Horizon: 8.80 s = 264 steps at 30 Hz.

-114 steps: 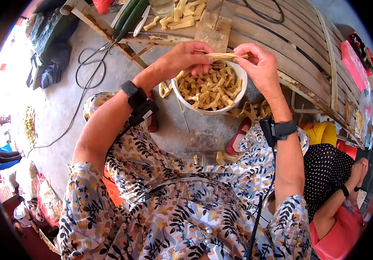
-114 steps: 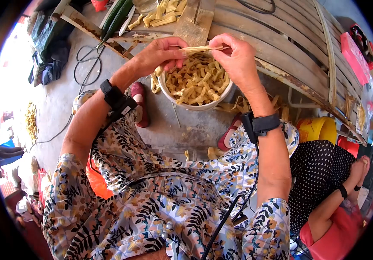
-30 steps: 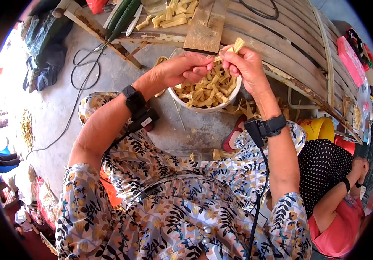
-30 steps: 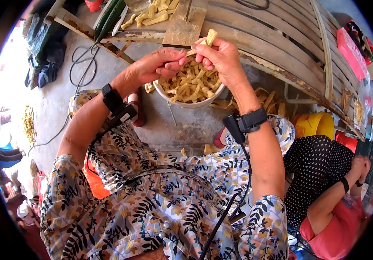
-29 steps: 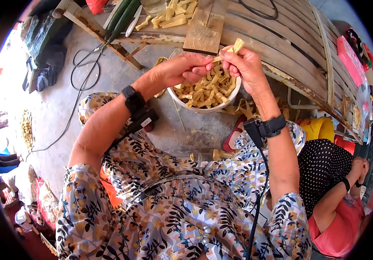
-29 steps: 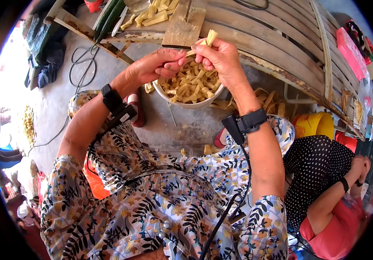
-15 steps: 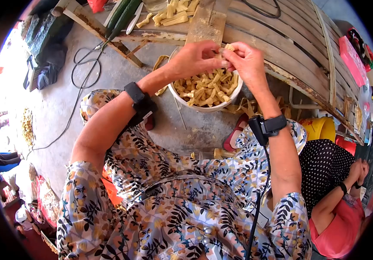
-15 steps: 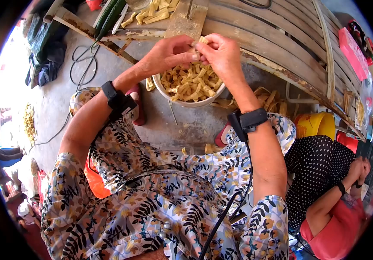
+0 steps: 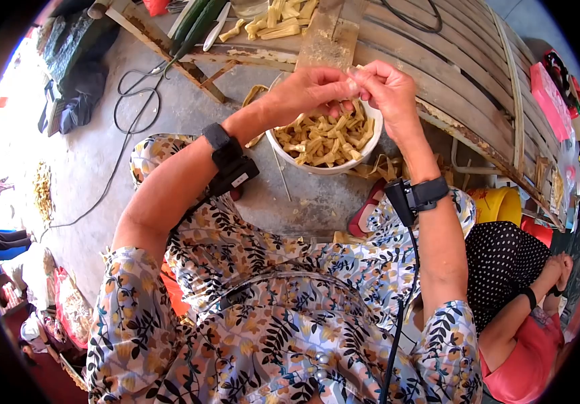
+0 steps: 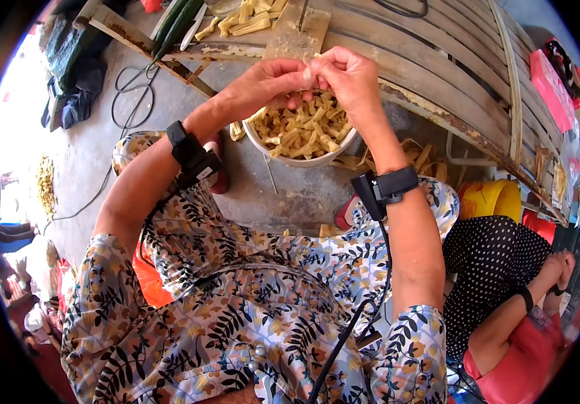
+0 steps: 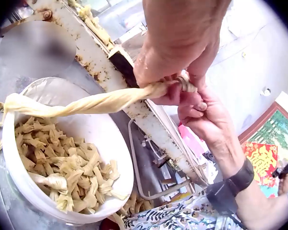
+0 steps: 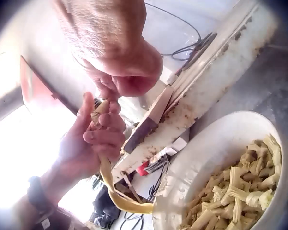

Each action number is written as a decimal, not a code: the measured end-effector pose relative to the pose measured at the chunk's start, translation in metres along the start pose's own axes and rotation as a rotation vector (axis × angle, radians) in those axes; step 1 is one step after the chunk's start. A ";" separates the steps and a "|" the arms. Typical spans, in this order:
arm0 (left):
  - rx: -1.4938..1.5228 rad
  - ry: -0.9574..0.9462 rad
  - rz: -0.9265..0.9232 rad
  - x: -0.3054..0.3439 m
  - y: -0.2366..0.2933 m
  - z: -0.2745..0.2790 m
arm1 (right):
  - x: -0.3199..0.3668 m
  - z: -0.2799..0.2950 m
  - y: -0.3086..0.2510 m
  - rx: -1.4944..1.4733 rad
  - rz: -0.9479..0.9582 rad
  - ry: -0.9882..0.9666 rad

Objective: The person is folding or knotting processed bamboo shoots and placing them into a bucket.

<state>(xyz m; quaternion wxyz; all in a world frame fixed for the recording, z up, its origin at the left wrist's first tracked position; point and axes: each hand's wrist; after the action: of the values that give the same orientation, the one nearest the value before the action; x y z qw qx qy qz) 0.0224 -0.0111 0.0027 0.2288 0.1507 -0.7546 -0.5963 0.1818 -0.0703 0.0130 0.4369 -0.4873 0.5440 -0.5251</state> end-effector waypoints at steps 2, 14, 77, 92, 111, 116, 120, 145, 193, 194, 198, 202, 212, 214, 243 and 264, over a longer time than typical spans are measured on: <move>-0.145 0.026 -0.032 0.000 -0.001 -0.001 | -0.001 -0.005 0.004 0.021 0.061 0.010; -0.265 0.066 -0.171 0.005 0.004 -0.006 | -0.007 0.009 -0.003 -0.122 0.001 0.050; -0.346 0.488 -0.170 -0.032 0.033 0.081 | -0.055 0.008 -0.002 0.006 -0.008 0.174; -0.453 -0.021 -0.173 0.005 0.013 0.017 | 0.001 0.011 -0.012 0.193 0.126 -0.021; -1.202 0.091 -0.484 0.017 -0.015 0.023 | 0.017 0.037 0.010 0.521 -0.170 -0.072; -0.714 -0.119 -0.293 0.040 0.046 0.018 | 0.034 0.021 -0.013 0.358 -0.309 -0.562; -0.345 -0.367 -0.223 0.050 0.083 0.018 | 0.051 0.000 -0.056 0.032 -0.232 -0.854; 0.559 0.006 0.084 0.003 -0.024 -0.013 | 0.017 -0.005 -0.001 0.764 0.605 0.046; 0.313 -0.186 0.213 0.024 -0.005 0.020 | 0.012 0.008 -0.006 0.039 -0.169 0.041; 0.300 -0.196 0.226 0.023 -0.005 0.021 | 0.009 0.011 -0.001 0.101 -0.088 0.043; 0.184 -0.237 0.215 0.018 -0.004 0.029 | 0.002 0.019 0.010 0.308 0.084 0.097; -0.099 -0.144 0.143 0.019 0.000 0.021 | 0.002 0.017 -0.001 0.279 0.090 0.116; -0.328 0.056 -0.027 0.004 0.003 0.003 | 0.004 -0.008 -0.001 0.363 0.114 0.055; -0.299 0.083 -0.013 0.004 0.004 0.000 | 0.002 -0.006 -0.001 0.192 0.116 0.067; -0.262 0.041 -0.090 -0.001 0.020 0.044 | -0.034 0.009 -0.007 -0.324 -0.057 0.103; -0.541 0.607 -0.221 -0.064 0.017 0.097 | -0.103 0.002 0.017 -0.300 0.051 0.288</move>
<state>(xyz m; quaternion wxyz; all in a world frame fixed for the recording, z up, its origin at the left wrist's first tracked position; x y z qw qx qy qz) 0.0265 0.1057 -0.0094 0.4069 0.3341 -0.4485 -0.7223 0.1976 0.0310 -0.0081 0.2902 -0.4530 0.6851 -0.4912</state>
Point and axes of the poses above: each hand's wrist, its own x-axis away from the middle knuckle, its own z-axis out of the back of the hand, y = z × x, and after that the axes turned 2 degrees about -y, right-handed
